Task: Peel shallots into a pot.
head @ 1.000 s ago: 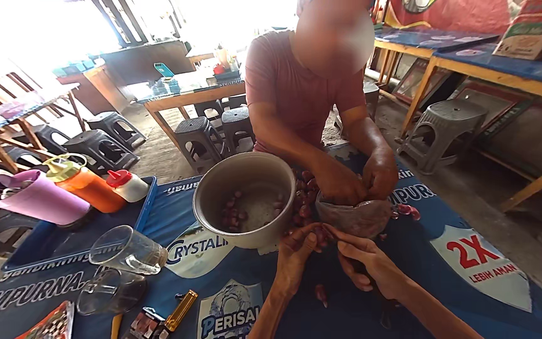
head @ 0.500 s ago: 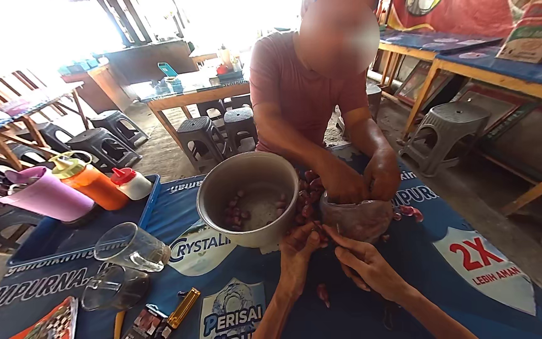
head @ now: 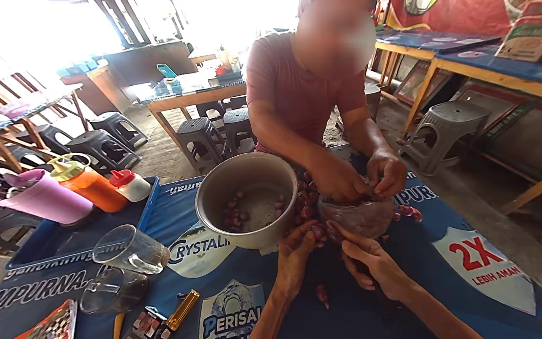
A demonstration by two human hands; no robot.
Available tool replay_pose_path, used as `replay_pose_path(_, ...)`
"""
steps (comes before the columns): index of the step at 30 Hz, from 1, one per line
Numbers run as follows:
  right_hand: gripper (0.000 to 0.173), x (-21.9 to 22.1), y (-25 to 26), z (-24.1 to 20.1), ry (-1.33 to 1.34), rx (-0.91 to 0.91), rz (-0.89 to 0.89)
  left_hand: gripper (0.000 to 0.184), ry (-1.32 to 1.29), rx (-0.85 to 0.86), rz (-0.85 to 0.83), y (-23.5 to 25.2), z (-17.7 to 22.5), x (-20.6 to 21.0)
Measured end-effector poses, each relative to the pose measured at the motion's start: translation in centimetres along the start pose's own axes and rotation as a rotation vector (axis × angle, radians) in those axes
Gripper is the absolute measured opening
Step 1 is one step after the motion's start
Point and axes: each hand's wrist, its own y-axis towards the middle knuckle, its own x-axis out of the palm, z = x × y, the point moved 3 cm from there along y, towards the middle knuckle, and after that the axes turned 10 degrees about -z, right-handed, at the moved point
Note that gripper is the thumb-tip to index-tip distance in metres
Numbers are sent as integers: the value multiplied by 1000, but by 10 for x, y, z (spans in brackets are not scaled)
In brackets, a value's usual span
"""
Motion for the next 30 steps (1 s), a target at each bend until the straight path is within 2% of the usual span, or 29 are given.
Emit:
replay_pose_path(5, 54, 6, 2, 5, -228, -62, -48, 27, -5, 17, 45, -1, 1, 4)
replay_pose_path(13, 47, 6, 1, 9, -300, -138, 57, 28, 7, 17, 61, -2, -5, 8)
replay_pose_path(20, 51, 3, 0, 5, 138, 117, -8, 32, 31, 23, -45, 4, -4, -1)
replay_pose_path(23, 50, 1, 1, 5, 138, 130, 17, 36, 62, 9, -74, 2, -3, 1)
replay_pose_path(30, 51, -2, 1, 3, 213, 126, 26, 30, 108, 47, -44, 2, -3, 2)
